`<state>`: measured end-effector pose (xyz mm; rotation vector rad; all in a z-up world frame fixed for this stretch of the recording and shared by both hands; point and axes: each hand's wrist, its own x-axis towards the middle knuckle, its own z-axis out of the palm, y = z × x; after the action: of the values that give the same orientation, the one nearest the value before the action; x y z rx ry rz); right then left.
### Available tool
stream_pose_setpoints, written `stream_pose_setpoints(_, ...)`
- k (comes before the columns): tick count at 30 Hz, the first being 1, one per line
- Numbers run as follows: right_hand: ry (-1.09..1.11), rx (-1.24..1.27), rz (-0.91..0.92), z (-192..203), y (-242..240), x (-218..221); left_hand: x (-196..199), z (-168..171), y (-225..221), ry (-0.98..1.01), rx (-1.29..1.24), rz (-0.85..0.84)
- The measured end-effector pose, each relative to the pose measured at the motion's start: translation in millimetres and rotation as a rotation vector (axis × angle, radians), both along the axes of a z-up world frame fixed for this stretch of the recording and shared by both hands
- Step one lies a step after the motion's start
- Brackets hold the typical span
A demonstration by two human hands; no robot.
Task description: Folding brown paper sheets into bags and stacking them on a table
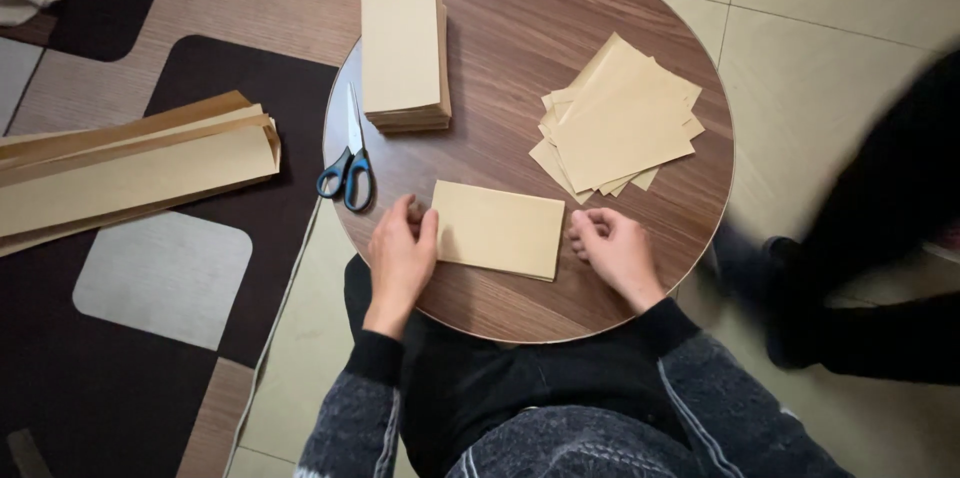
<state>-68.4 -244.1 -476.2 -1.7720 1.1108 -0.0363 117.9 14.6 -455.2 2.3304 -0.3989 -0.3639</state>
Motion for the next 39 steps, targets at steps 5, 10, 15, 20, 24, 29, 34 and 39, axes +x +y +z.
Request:
stream_pose_setpoints(5, -0.14, 0.263, -0.101, 7, -2, 4, 3, -18, -20, -0.057, -0.036, -0.024)
stream_pose_setpoints(10, -0.134, 0.364, -0.126, 13, 0, 3, -3, -32, -29, -0.051, -0.019, -0.064)
stream_pose_setpoints(15, -0.101, 0.347, -0.131, -7, -21, -9, -23, -50, -36, -0.031, -0.012, -0.07)
stream_pose_setpoints(20, -0.099, 0.336, -0.097, -8, -37, -28, -60, -42, -32, 0.024, -0.022, -0.044)
stream_pose_setpoints(24, -0.114, 0.315, -0.068, -15, -41, -32, -60, -62, -30, 0.024, -0.05, -0.029)
stream_pose_setpoints(29, -0.059, -0.306, -0.002, -12, -95, -28, -49, -8, -54, -0.125, -0.057, 0.007)
stream_pose_setpoints(34, -0.094, -0.735, 0.048, -9, -168, 4, -27, -45, -142, -0.271, -0.057, -0.158)
stream_pose_setpoints(39, 0.216, -0.551, 0.132, 3, -183, 16, -28, -39, -212, -0.331, 0.246, -0.353)
